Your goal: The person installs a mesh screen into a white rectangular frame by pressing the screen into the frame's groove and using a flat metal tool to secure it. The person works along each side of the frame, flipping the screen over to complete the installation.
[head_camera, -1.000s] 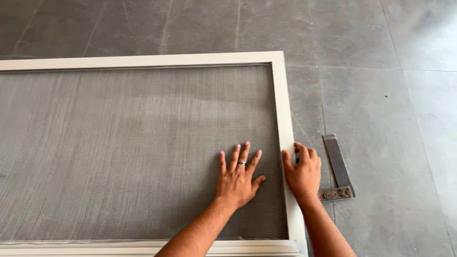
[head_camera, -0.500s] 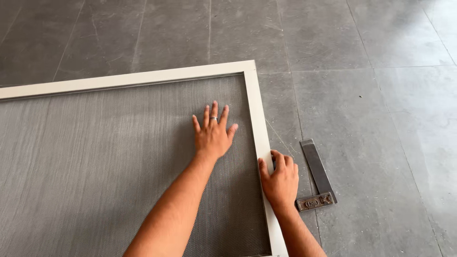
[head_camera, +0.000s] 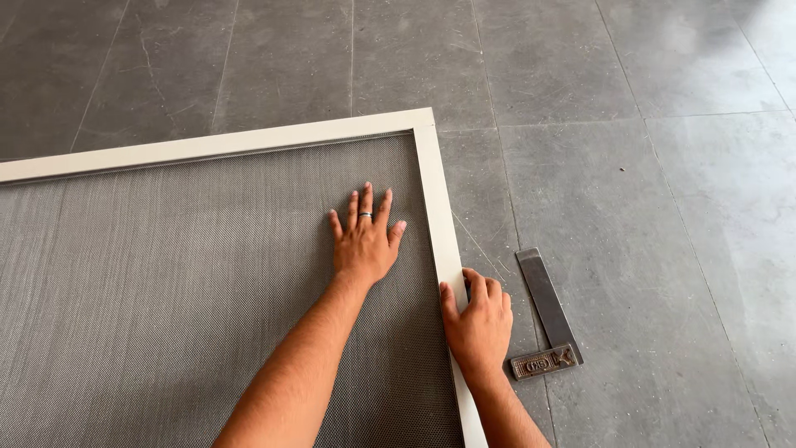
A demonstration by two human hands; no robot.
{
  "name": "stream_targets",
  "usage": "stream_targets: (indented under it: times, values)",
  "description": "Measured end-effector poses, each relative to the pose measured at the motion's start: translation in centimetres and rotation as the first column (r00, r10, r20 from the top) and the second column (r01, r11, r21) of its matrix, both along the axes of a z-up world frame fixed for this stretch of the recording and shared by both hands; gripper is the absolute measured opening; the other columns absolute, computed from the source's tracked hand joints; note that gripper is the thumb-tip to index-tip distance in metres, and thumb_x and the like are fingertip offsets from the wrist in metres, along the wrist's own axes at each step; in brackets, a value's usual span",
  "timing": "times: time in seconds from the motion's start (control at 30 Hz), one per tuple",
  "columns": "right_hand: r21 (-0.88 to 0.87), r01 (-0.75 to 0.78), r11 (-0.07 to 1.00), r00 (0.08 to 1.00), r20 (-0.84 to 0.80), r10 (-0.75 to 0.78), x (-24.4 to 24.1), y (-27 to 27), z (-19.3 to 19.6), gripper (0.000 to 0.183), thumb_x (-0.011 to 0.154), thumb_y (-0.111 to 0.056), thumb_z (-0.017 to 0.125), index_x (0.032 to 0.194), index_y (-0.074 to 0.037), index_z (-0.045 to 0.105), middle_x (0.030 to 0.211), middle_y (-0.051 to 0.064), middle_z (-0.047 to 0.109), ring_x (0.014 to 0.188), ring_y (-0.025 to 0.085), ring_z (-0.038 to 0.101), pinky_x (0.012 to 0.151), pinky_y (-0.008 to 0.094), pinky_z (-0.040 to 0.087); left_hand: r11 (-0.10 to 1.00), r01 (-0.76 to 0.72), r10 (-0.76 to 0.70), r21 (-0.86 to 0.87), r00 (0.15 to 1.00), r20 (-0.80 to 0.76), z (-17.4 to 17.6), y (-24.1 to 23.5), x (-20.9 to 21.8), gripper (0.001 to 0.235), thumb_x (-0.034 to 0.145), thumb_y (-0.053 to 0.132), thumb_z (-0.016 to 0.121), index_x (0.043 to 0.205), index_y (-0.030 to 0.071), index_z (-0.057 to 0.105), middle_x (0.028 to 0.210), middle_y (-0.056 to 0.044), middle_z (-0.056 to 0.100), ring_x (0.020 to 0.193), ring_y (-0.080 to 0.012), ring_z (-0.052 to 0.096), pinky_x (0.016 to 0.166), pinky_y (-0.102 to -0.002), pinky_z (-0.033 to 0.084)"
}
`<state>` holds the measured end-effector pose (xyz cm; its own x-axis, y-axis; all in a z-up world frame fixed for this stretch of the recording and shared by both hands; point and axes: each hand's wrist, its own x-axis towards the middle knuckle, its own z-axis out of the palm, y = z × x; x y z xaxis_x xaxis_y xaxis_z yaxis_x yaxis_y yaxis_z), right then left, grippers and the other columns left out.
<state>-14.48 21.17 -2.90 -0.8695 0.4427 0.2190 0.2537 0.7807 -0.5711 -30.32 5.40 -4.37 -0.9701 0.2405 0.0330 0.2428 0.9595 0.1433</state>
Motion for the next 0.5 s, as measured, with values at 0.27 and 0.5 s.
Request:
stream_targets:
  times: [0.27,0.5]
  values:
    - [0.004,-0.020,1.000,0.999,-0.032,0.020,0.2,0.1,-0.1,0.043,0.091,-0.041,0.069,0.124,-0.012,0.067,0.116,0.010,0.067,0.102,0.032,0.061,0.090,0.045,0.049,0.998,0.065,-0.065,-0.005,0.998,-0.018,0.1,-0.5,5.7,0.070,0.103,0.060,0.030,0.162,0.023,0.019,0.168,-0.014,0.014,0.154,-0.0358,0.014,0.119,-0.068,0.006]
    - [0.058,-0.071,0.996,0.996,-0.057,0.074,0.7,0.6,-1.1,0.049,0.090,-0.042,0.071,0.128,-0.012,0.064,0.119,0.013,0.065,0.106,0.034,0.060,0.093,0.046,0.049,0.991,0.131,-0.133,0.021,0.977,0.168,2.3,-2.6,12.2,0.067,0.101,0.057,0.037,0.159,0.025,0.026,0.169,-0.010,0.013,0.154,-0.0327,0.014,0.120,-0.064,0.009]
